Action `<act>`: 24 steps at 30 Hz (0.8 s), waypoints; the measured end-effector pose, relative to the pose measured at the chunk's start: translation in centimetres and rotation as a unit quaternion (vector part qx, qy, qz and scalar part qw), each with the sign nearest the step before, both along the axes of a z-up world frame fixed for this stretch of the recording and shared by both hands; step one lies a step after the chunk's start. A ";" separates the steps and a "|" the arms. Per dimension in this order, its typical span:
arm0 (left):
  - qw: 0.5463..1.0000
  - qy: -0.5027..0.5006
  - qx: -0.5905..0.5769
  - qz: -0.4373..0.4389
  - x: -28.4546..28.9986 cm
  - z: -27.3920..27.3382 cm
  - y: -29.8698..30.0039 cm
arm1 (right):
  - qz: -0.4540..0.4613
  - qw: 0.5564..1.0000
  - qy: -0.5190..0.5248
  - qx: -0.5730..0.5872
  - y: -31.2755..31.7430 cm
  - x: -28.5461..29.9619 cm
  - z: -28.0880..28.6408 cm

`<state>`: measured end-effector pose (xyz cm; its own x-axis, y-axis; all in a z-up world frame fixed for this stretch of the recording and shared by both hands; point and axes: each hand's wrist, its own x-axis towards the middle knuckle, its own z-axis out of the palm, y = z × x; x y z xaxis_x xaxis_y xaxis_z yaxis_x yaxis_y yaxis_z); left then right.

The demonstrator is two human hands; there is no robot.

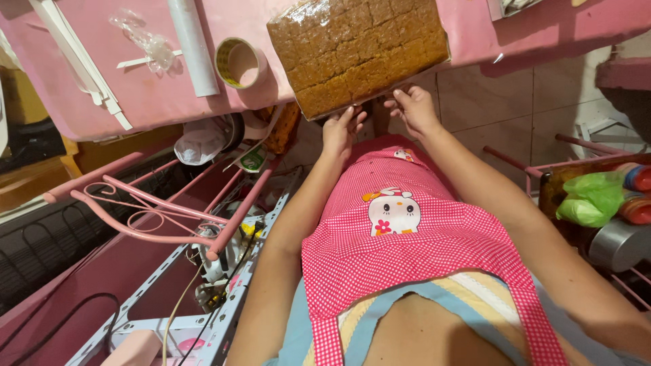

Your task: The person wraps blocks of cake in plastic film and secures them with tape.

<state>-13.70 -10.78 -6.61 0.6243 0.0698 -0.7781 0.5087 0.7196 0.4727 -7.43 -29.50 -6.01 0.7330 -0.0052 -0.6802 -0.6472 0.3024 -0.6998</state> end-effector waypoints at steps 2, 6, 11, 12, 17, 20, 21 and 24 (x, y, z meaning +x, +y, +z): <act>1.000 0.005 -0.010 0.008 -0.1 0.3 0.0 | -0.023 0.999 0.019 0.039 0.3 -0.1 1.1; 0.997 0.023 -0.060 0.032 0.1 1.2 0.2 | -0.075 0.987 0.068 0.128 0.2 0.0 1.6; 0.999 0.037 -0.002 -0.005 0.0 1.1 -0.3 | -0.040 0.993 0.058 0.095 0.6 0.3 1.6; 0.999 0.045 0.012 -0.005 0.0 0.3 -0.3 | -0.034 0.993 0.059 0.092 0.6 0.4 1.6; 0.993 0.068 0.088 -0.036 0.1 0.3 -0.3 | 0.095 0.995 -0.013 -0.020 -0.1 0.2 1.4; 0.990 0.081 0.107 -0.033 1.2 3.4 -0.5 | 0.160 0.980 -0.056 -0.105 0.1 1.0 1.4; 0.990 0.086 0.110 -0.035 2.3 5.2 -0.5 | 0.166 0.974 -0.075 -0.134 0.4 1.7 1.3; 0.993 0.113 -0.023 0.027 3.2 3.6 -0.4 | 0.140 0.970 -0.071 -0.183 1.0 1.4 -0.7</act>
<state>-10.47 -11.17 -3.04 0.4301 0.0601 -0.9008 0.5583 0.7664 0.3177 -6.02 -28.47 -6.74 0.8272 -0.0140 -0.5617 -0.5566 -0.1569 -0.8158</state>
